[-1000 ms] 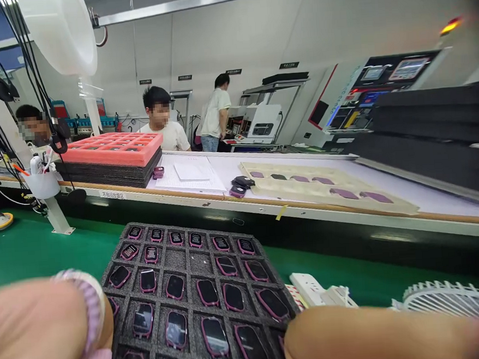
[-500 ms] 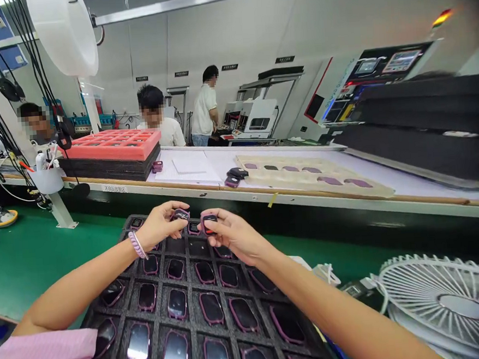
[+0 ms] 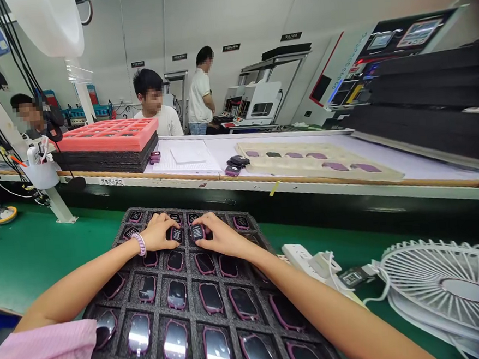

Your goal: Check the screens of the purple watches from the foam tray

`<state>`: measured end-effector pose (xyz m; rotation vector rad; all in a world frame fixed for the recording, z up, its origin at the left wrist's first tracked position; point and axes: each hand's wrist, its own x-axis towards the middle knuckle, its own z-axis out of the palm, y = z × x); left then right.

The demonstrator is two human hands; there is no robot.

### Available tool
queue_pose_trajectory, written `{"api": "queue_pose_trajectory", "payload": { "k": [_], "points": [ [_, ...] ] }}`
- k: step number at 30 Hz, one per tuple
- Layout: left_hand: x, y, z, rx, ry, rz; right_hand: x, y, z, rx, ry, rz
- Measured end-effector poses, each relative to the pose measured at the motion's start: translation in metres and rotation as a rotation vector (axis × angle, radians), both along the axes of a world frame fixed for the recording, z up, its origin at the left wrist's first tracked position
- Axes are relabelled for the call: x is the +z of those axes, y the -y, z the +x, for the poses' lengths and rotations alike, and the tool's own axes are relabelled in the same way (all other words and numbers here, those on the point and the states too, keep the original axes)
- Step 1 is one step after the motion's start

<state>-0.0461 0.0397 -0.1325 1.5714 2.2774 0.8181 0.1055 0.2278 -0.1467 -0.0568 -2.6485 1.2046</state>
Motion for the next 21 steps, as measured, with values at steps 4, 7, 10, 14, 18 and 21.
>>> {"api": "queue_pose_trajectory", "payload": {
  "k": [4, 7, 10, 14, 18, 21],
  "points": [
    [0.002, -0.001, -0.002, -0.002, -0.146, -0.120, -0.001, 0.004, -0.003, -0.082, 0.045, 0.224],
    [0.011, -0.009, 0.003, 0.003, -0.222, -0.154, 0.011, 0.004, 0.004, -0.136, 0.061, 0.337],
    [0.022, -0.031, 0.017, -0.036, -0.265, -0.157, 0.034, -0.007, 0.022, -0.219, 0.071, 0.549],
    [0.023, -0.072, 0.046, -0.113, -0.300, -0.176, 0.051, -0.028, 0.049, -0.375, 0.328, 0.825],
    [0.015, -0.100, 0.075, -0.117, -0.342, -0.185, 0.043, -0.035, 0.071, -0.471, 0.434, 0.832],
    [0.014, -0.105, 0.086, -0.141, -0.346, -0.129, 0.036, -0.029, 0.082, -0.471, 0.400, 0.757]
  ]
}}
